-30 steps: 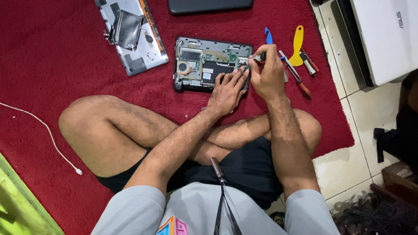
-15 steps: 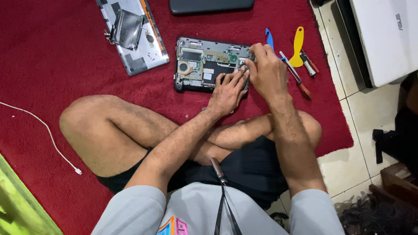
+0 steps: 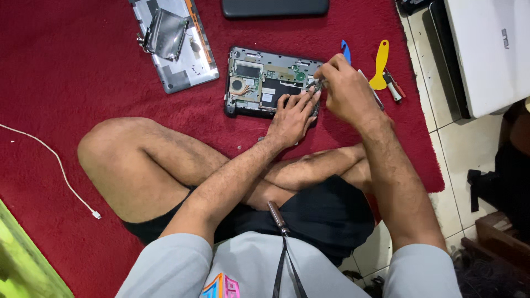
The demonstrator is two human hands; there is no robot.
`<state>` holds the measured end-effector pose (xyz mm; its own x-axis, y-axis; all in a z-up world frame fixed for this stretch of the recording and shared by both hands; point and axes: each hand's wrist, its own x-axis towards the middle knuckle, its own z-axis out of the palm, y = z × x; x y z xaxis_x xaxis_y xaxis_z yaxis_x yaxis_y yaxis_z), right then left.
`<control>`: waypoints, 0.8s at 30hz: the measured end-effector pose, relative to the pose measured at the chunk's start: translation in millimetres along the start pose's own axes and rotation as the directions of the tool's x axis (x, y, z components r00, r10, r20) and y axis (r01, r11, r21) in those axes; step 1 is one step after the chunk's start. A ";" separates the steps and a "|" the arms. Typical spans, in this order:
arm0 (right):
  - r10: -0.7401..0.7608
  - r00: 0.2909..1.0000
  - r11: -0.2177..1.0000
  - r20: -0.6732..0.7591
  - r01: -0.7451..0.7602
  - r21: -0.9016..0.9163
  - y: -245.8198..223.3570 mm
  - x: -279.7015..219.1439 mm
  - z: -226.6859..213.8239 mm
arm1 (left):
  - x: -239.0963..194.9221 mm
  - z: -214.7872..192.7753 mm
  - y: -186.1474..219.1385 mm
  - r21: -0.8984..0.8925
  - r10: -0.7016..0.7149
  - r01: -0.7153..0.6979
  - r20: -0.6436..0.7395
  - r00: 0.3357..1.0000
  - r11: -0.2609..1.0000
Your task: The person sits on a red rug and disassembles a laptop, removing the back cover and keyboard. They use a screwdriver to remove screws, disconnect cables, and remove the battery and motherboard. The person then reassembles the components in reverse order.
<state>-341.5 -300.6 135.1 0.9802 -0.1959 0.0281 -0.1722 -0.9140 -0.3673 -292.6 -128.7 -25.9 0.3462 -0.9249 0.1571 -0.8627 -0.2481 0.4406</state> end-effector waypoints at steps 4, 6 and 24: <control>0.038 0.999 0.984 0.006 -0.037 -0.175 8.4 -2.2 13.5 | -1.3 -1.9 -0.1 0.004 0.000 -0.001 0.012 1.000 1.000; 0.084 0.996 0.956 0.018 -0.075 -0.282 4.7 -0.8 11.6 | -0.6 -6.2 0.7 -0.005 -0.005 0.005 0.029 1.000 1.000; -0.103 0.994 0.994 -0.037 0.102 -0.029 11.2 1.1 17.7 | -1.0 -1.6 -0.7 0.004 0.010 -0.010 -0.002 1.000 1.000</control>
<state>-340.6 -304.8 114.6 0.9885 -0.1140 0.0997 -0.0746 -0.9392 -0.3351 -291.7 -127.1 -24.9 0.3388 -0.9266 0.1632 -0.8673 -0.2403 0.4360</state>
